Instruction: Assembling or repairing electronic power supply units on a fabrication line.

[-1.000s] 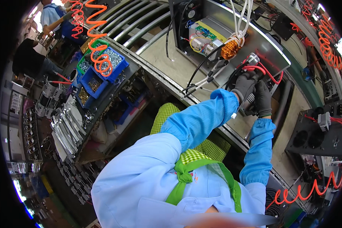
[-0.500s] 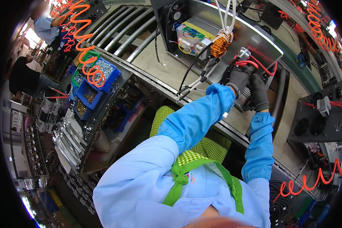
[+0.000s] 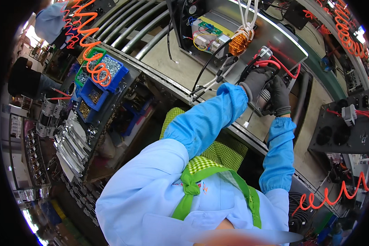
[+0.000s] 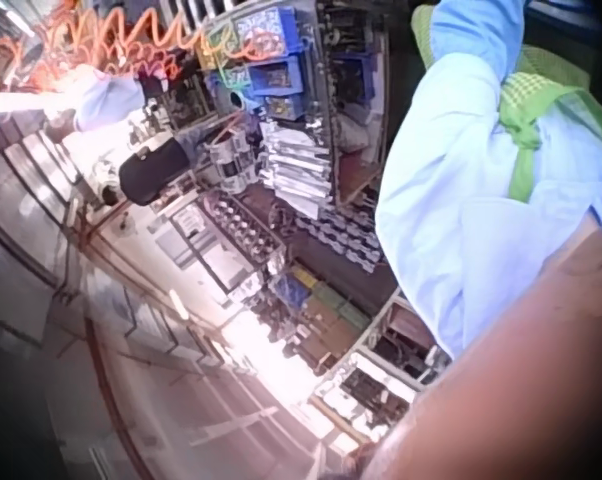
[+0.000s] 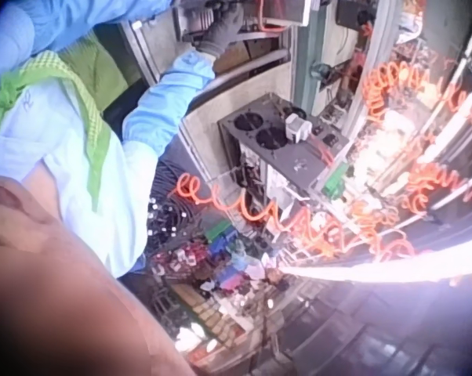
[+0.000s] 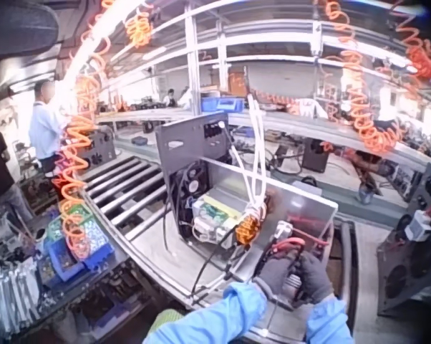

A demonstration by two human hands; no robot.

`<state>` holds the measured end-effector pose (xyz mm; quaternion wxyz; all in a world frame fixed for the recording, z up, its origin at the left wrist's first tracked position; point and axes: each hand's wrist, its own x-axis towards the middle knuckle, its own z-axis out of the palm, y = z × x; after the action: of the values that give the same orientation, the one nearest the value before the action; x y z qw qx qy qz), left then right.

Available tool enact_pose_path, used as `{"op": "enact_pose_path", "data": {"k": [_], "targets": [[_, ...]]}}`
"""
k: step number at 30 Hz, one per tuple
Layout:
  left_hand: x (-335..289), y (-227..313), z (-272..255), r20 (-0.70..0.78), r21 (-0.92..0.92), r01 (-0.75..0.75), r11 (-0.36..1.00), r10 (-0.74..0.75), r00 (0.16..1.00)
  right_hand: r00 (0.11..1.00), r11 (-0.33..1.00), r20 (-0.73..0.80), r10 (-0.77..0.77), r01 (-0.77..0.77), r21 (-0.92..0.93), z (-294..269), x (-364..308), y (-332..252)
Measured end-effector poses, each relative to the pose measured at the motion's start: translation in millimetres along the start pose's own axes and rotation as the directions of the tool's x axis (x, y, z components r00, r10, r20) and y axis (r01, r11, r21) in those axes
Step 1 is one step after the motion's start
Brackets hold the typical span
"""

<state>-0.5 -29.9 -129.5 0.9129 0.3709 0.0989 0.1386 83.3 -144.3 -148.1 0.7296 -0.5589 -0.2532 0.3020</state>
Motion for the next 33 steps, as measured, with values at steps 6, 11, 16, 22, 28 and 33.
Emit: {"op": "enact_pose_path", "data": {"k": [6,11,16,22,28,33], "targets": [[-3,12,10,-0.043,0.032,0.059,0.998,-0.058,0.997,0.996,0.99,0.071,-0.054,0.063,-0.129,-3,-4,-6],[8,3,6,-0.073,0.221,-0.01,0.975,0.027,0.997,0.998,0.994,-0.045,-0.052,0.047,-0.103,8,-3,-7],[6,-8,7,-0.08,0.192,-0.113,0.975,0.13,0.988,1.0,0.994,-0.001,-0.027,0.026,-0.109,-3,-1,-2],[7,-11,0,-0.01,0.252,-0.174,0.952,0.183,0.983,0.989,0.997,-0.143,-0.045,0.036,-0.066,15,-6,-6],[9,-12,-5,0.006,0.133,-0.17,0.976,0.171,0.985,0.996,0.988,-0.08,-0.037,0.025,-0.154,6,-3,-2],[4,-3,9,-0.032,0.053,-0.167,0.984,0.169,0.985,0.98,0.999,-0.196,-0.036,0.032,-0.025,27,-5,-7]]}}
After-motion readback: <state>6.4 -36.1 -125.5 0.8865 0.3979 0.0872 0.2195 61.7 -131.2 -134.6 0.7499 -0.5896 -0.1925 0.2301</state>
